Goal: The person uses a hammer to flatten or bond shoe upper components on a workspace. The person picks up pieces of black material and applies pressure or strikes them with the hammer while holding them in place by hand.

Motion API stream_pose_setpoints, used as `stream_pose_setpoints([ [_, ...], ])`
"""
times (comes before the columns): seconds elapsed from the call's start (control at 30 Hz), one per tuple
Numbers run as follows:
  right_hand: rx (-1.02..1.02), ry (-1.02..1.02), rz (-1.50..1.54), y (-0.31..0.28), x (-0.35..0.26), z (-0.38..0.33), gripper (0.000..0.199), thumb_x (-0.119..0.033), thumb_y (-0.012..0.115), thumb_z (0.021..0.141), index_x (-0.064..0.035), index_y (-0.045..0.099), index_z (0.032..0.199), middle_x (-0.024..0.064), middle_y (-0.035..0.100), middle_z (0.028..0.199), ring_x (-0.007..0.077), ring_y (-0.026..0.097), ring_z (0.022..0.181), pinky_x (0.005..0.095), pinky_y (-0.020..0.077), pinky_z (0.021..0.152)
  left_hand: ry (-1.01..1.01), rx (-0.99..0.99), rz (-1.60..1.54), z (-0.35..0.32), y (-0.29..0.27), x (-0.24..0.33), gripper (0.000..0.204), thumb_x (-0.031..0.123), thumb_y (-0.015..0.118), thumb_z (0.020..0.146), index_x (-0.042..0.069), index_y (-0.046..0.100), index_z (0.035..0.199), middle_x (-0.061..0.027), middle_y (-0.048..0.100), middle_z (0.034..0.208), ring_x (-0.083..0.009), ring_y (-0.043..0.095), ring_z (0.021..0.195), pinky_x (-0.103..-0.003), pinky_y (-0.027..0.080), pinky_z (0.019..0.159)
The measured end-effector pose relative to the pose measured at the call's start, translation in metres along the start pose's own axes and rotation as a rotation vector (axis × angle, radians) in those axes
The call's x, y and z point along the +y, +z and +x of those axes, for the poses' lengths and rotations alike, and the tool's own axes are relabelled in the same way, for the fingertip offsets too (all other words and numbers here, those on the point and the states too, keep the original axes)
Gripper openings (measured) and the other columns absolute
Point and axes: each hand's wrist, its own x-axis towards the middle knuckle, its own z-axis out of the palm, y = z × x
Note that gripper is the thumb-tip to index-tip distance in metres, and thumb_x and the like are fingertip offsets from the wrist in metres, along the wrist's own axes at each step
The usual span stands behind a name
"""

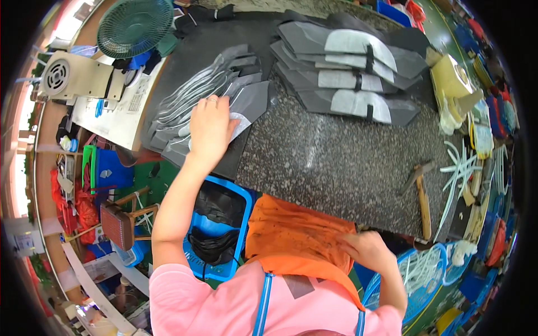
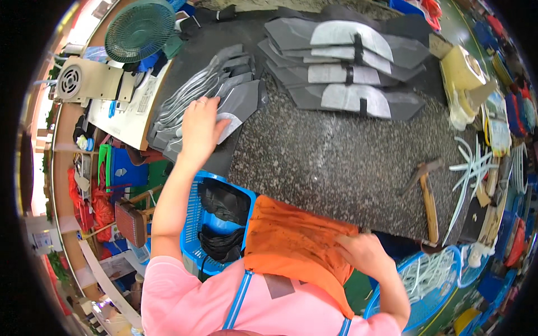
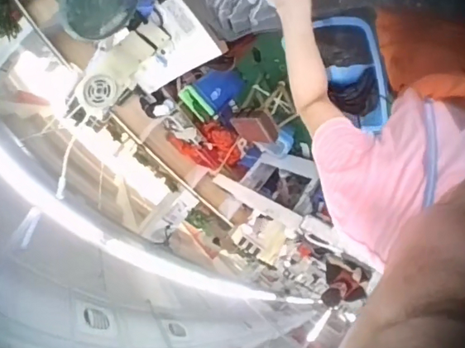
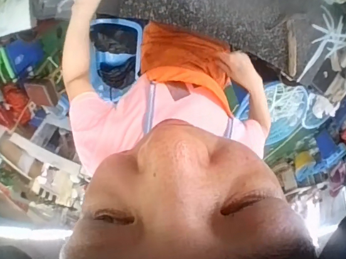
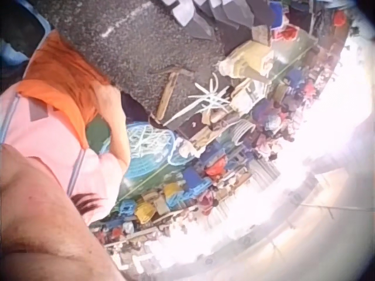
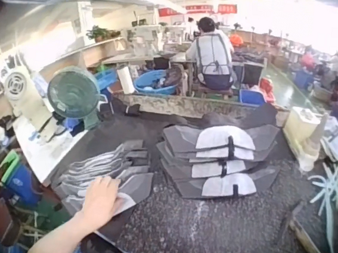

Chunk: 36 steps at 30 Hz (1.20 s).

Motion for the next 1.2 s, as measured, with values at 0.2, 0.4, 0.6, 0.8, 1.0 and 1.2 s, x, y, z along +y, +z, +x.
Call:
stream_pose_setpoints([
  [0.2,0.768,0.226,-0.265,-0.063,-0.003,0.015,0.014,-0.010,0.063,0.086,-0.0044,0.062,0.099,0.0119,0.062,0.086,0.0345,0.061,0.083,0.0450,0.0492,0.074,-0.219,-0.514,-0.757,0.001,-0.037,-0.023,0.022,0.019,0.074,0.078,0.004,0.058,0.079,-0.0125,0.064,0.099,-0.0233,0.057,0.090,-0.035,0.042,0.081],
  [0.4,0.934,0.452,-0.554,-0.067,0.074,-0.016,0.041,-0.009,0.064,0.084,-0.0013,0.055,0.123,0.0152,0.058,0.109,0.0361,0.055,0.105,0.0465,0.0465,0.087,-0.150,-0.836,-1.222,0.006,-0.083,-0.023,0.017,0.008,0.070,0.077,0.004,0.056,0.085,-0.0077,0.063,0.103,-0.0135,0.056,0.094,-0.030,0.043,0.082],
  [0.6,0.868,0.632,-0.344,-0.065,0.077,-0.023,0.033,-0.013,0.061,0.088,-0.0030,0.056,0.119,0.0152,0.057,0.107,0.0364,0.059,0.099,0.0451,0.0482,0.084,-0.123,-0.489,-0.420,-0.018,-0.147,-0.011,0.025,0.010,0.067,0.085,-0.002,0.065,0.106,-0.0174,0.069,0.093,-0.0329,0.066,0.082,-0.037,0.051,0.074],
  [0.8,1.038,0.504,0.204,-0.065,0.055,-0.017,0.034,-0.010,0.065,0.090,-0.0008,0.060,0.122,0.0113,0.067,0.103,0.0188,0.065,0.089,0.0313,0.0502,0.081,-0.069,-0.250,0.129,-0.036,-0.205,-0.005,0.021,0.006,0.060,0.087,0.000,0.067,0.105,-0.0171,0.070,0.097,-0.0310,0.069,0.085,-0.037,0.054,0.075],
  [1.0,0.842,0.123,0.369,-0.069,-0.011,-0.003,0.018,-0.010,0.068,0.089,-0.0001,0.064,0.104,0.0096,0.066,0.091,0.0163,0.063,0.083,0.0293,0.0493,0.074,0.629,-1.076,-1.252,0.005,-0.026,0.113,0.020,0.013,0.064,0.090,0.001,0.069,0.105,-0.0145,0.070,0.098,-0.0316,0.067,0.089,-0.040,0.053,0.078],
  [1.2,0.379,0.230,0.016,-0.102,-0.032,-0.023,0.027,-0.015,0.063,0.088,-0.0045,0.057,0.113,0.0166,0.066,0.088,0.0376,0.065,0.079,0.0431,0.0518,0.065,0.505,-0.529,-0.797,0.013,0.019,0.197,0.012,0.010,0.068,0.082,0.006,0.068,0.093,-0.0086,0.066,0.087,-0.0298,0.066,0.083,-0.040,0.053,0.070],
])
